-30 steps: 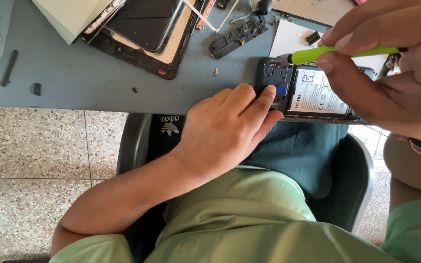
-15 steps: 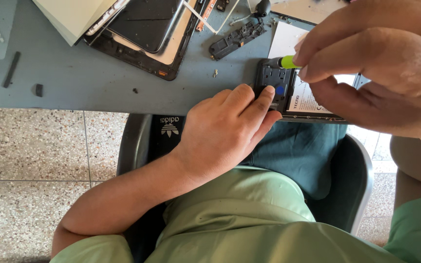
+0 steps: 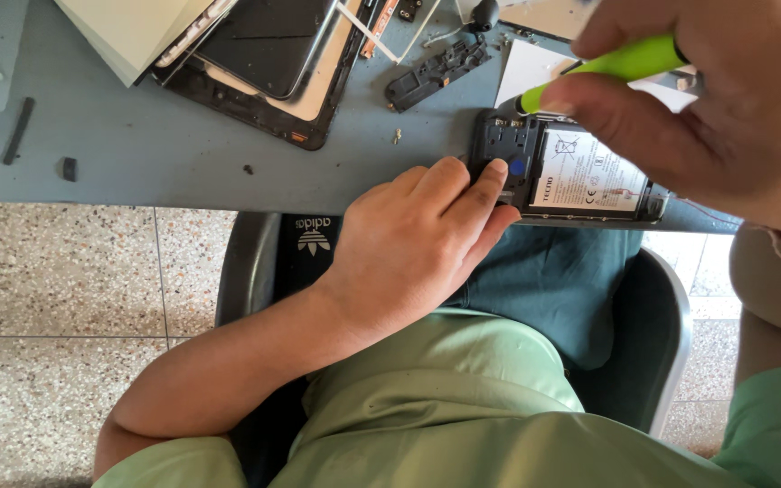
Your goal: The person disassembles a smartphone using a screwdriver, removes the back cover, and manipulates internal components including the battery and circuit board. They place removed parts on the table and continue working on the device.
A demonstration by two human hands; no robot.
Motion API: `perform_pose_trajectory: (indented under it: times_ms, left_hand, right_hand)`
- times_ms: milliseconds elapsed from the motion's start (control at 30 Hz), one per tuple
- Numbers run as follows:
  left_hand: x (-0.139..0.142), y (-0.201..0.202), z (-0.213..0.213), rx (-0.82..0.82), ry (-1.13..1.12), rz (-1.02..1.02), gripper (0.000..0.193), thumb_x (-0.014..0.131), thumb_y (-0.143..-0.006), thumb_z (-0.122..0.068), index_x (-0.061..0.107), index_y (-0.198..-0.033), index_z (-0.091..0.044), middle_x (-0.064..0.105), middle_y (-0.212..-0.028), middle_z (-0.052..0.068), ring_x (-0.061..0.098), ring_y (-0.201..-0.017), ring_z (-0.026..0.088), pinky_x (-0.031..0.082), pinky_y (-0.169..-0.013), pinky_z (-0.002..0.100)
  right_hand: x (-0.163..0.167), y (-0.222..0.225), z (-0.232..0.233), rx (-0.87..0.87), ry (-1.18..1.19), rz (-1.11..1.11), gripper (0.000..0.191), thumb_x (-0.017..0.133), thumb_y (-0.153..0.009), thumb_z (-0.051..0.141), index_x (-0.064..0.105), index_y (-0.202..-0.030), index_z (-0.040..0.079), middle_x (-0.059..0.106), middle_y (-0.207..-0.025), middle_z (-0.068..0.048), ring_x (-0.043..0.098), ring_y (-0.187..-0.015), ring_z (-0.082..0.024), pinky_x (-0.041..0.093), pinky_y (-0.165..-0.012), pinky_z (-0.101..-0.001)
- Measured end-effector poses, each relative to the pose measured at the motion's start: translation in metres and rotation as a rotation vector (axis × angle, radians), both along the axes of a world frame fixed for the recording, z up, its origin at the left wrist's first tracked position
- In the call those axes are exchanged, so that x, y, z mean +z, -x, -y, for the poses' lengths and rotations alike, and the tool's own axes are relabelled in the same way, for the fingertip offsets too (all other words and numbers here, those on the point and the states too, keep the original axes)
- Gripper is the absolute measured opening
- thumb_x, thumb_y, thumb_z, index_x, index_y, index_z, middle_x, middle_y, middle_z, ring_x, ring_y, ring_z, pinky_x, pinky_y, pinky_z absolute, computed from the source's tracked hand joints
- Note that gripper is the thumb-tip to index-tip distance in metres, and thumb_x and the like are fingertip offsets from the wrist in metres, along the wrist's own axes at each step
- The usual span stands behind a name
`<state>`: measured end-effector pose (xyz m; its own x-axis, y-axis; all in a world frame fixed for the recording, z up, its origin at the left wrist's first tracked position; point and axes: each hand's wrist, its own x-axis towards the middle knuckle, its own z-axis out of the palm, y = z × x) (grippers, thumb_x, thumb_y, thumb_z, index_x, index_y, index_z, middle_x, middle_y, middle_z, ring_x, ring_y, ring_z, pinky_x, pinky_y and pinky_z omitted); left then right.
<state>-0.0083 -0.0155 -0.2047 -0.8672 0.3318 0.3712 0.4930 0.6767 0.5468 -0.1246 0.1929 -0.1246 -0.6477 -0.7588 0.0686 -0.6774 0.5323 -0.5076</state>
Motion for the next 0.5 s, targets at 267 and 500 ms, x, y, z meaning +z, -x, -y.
perform_pose_trajectory:
  times_ms: [267,500]
  left_hand:
    - [0.000,0.000,0.001,-0.004,0.000,-0.006,0.035,0.080,-0.098,-0.025,0.072,-0.123,-0.002,0.056,-0.090,0.003,0.058,-0.072,0.017,0.048,-0.060,0.031]
    - [-0.001,0.000,0.001,0.002,0.009,-0.004,0.036,0.080,-0.097,-0.027,0.073,-0.123,-0.002,0.055,-0.089,0.003,0.058,-0.071,0.017,0.048,-0.059,0.032]
  right_hand:
    - [-0.005,0.001,-0.012,-0.047,-0.044,0.171,0.027,0.076,-0.091,0.003,0.063,-0.114,-0.003,0.069,-0.096,-0.015,0.070,-0.084,-0.021,0.053,-0.074,-0.0298]
    - [-0.008,0.005,-0.012,0.081,0.036,0.066,0.018,0.073,-0.098,-0.003,0.060,-0.111,-0.006,0.068,-0.103,-0.019,0.070,-0.091,-0.021,0.054,-0.079,-0.0282]
